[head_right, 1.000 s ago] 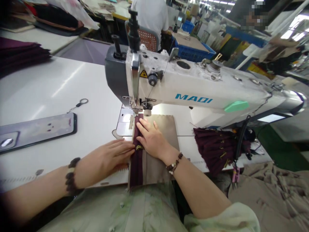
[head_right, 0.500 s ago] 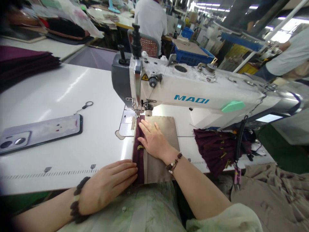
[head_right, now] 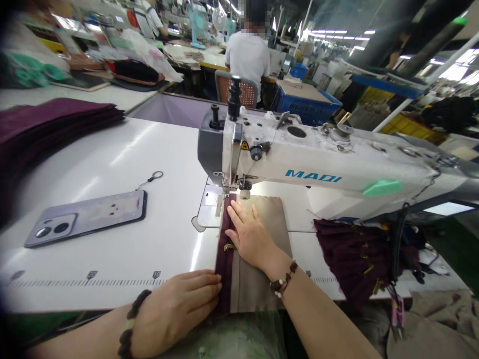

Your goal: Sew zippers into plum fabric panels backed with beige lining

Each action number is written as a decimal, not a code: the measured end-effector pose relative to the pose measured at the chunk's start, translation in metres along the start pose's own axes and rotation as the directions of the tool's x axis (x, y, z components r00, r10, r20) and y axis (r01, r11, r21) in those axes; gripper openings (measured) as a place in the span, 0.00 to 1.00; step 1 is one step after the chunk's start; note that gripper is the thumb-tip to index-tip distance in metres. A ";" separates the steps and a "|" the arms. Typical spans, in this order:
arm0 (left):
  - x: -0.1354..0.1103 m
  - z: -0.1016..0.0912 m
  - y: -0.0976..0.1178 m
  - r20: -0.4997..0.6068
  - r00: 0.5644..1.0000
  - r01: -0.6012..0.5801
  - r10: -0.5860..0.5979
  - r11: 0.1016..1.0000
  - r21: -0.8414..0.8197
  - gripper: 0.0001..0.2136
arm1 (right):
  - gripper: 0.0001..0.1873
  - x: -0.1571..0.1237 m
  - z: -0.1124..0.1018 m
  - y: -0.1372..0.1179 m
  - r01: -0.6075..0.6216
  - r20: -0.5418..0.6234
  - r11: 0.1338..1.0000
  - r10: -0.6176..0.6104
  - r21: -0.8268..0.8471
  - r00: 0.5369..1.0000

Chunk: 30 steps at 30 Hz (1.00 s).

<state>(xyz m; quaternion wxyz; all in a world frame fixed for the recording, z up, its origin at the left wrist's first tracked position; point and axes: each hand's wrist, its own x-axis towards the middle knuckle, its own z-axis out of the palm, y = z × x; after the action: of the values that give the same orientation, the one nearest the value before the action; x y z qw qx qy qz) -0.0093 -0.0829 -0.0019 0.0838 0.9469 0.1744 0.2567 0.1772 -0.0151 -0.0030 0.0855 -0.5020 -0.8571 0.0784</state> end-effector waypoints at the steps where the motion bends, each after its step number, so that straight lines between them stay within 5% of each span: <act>1: -0.002 -0.005 -0.004 0.019 1.000 -0.009 0.009 1.000 0.004 0.11 | 0.26 -0.001 0.001 0.000 0.009 -0.017 1.000 -0.009 0.000 1.000; 4: -0.014 -0.045 -0.041 0.051 0.998 0.039 -0.046 0.990 0.135 0.10 | 0.26 -0.003 0.008 0.003 0.030 -0.067 0.999 -0.032 -0.018 0.997; 6: -0.031 -0.093 -0.079 -0.012 0.956 0.275 -0.292 0.887 0.370 0.11 | 0.25 -0.003 0.015 0.007 0.046 -0.091 0.998 -0.051 -0.053 0.995; 7: -0.042 -0.121 -0.099 -0.087 0.887 0.435 -0.454 0.753 0.493 0.13 | 0.25 -0.003 0.019 0.009 0.061 -0.106 0.996 -0.068 -0.070 0.992; 9: -0.068 -0.177 -0.134 -0.285 0.609 0.698 -0.740 0.331 0.635 0.16 | 0.26 -0.003 0.027 0.014 0.089 -0.144 0.991 -0.102 -0.096 0.984; 10: -0.082 -0.201 -0.149 -0.356 0.528 0.737 -0.770 0.208 0.643 0.18 | 0.26 -0.003 0.030 0.016 0.100 -0.163 0.989 -0.117 -0.109 0.980; 12: -0.111 -0.234 -0.171 -0.404 0.432 0.756 -0.806 0.079 0.649 0.24 | 0.27 -0.003 0.036 0.019 0.112 -0.197 0.984 -0.138 -0.137 0.971; 15: -0.144 -0.251 -0.193 -0.346 0.332 0.750 -0.878 0.024 0.660 0.26 | 0.28 -0.004 0.041 0.021 0.114 -0.237 0.976 -0.157 -0.184 0.959; 21: -0.159 -0.243 -0.208 -0.361 0.306 0.726 -0.881 -0.029 0.687 0.25 | 0.30 -0.003 0.042 0.022 0.124 -0.275 0.955 -0.199 -0.268 0.941; 30: -0.141 -0.255 -0.200 -0.393 0.366 0.757 -0.844 0.025 0.653 0.26 | 0.30 -0.002 0.044 0.023 0.119 -0.277 0.960 -0.189 -0.252 0.942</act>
<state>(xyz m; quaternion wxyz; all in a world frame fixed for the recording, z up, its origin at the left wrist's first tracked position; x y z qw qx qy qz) -0.3124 0.0668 0.1021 -0.1815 0.6266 0.7578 0.0147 0.1877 -0.0080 -0.0509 0.1606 -0.4454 -0.8745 -0.1054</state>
